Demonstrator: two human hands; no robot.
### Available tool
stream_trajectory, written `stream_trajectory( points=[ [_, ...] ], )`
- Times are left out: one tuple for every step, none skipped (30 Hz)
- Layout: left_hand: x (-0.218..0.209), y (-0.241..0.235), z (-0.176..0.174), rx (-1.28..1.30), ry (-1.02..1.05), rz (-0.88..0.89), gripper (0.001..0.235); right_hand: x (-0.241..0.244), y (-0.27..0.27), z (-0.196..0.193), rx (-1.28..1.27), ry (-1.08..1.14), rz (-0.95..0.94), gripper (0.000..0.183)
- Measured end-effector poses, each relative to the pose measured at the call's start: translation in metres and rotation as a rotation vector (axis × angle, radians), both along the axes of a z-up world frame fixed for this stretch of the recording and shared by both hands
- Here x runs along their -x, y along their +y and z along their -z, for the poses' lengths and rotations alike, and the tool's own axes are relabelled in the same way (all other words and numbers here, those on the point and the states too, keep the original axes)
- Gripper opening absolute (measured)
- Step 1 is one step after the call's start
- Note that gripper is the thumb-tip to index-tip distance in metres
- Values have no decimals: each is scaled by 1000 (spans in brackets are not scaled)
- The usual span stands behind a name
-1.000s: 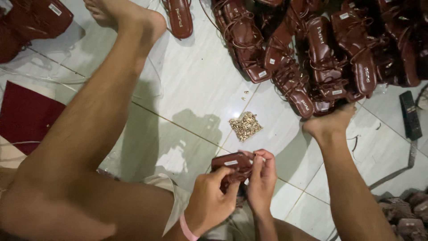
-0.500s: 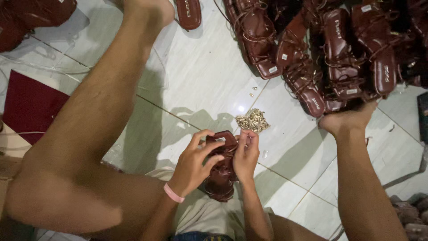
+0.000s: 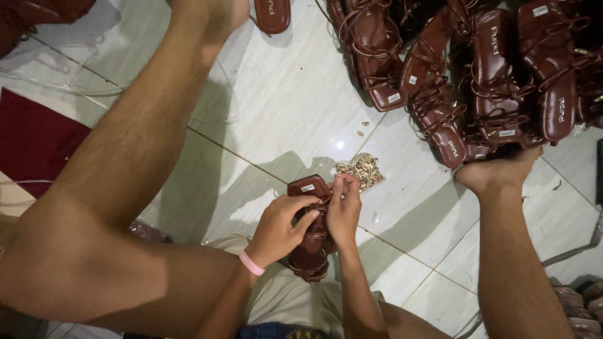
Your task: The person sits on the floor and attaches small gold-colored metal hardware to the straps of a brown sandal. They pick up the metal pieces and thread them through the sandal's strap holes, securing them in place. The person handles the sandal and hardware by hand, working on one sandal at a time.
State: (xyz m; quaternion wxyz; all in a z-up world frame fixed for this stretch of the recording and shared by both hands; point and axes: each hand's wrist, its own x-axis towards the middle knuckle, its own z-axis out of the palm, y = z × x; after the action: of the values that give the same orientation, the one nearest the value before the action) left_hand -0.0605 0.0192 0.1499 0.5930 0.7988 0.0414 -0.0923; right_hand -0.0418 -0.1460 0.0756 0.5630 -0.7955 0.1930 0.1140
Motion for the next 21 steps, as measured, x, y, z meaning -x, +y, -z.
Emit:
stream_trajectory(
  points=[
    [0,1,2,26,13,-7,24,0,0,1,-16,10,10,21],
    [0,1,4,52,28,-17,24,1,0,2,-33,21,17,21],
    [2,1,5,77,43,-28,24,2,-1,3,-50,33,24,21],
    [2,1,6,105,79,-40,25,3,-1,3,-51,26,23,22],
    [3,1,6,133,116,-53,26,3,-1,4,-52,18,23,22],
    [2,1,6,161,151,-64,27,3,-2,5,-53,10,23,22],
    [1,1,7,174,139,-69,27,2,-2,5,-56,6,26,22],
    [1,0,8,188,130,-73,28,3,-3,5,-58,5,28,23],
    [2,0,7,202,121,-78,28,3,-3,5,-60,3,30,23],
    [2,-1,8,206,196,-74,28,4,-4,5,-48,6,33,23],
    [1,-1,8,210,270,-70,29,4,-4,4,-36,9,36,23],
    [1,-1,8,215,346,-64,30,4,-4,3,-23,12,39,24],
    [1,-1,8,222,310,-63,29,4,-4,2,-25,22,36,24],
    [0,-1,8,228,273,-62,28,4,-5,1,-28,31,32,23],
    [-1,-1,8,234,236,-60,28,4,-5,0,-30,40,29,23],
    [-2,-1,8,223,269,-58,26,4,-4,-1,-45,40,31,23],
    [-3,-1,8,212,302,-55,24,4,-3,-2,-60,41,33,23],
    [-3,-2,8,200,336,-52,23,4,-3,-3,-75,42,36,22],
    [-4,-1,8,187,341,-45,27,4,-3,-3,-70,45,37,22],
    [-4,-1,7,174,346,-40,31,4,-3,-3,-66,47,37,22],
    [-4,0,8,161,351,-35,35,4,-3,-3,-62,49,36,22]
  ],
)
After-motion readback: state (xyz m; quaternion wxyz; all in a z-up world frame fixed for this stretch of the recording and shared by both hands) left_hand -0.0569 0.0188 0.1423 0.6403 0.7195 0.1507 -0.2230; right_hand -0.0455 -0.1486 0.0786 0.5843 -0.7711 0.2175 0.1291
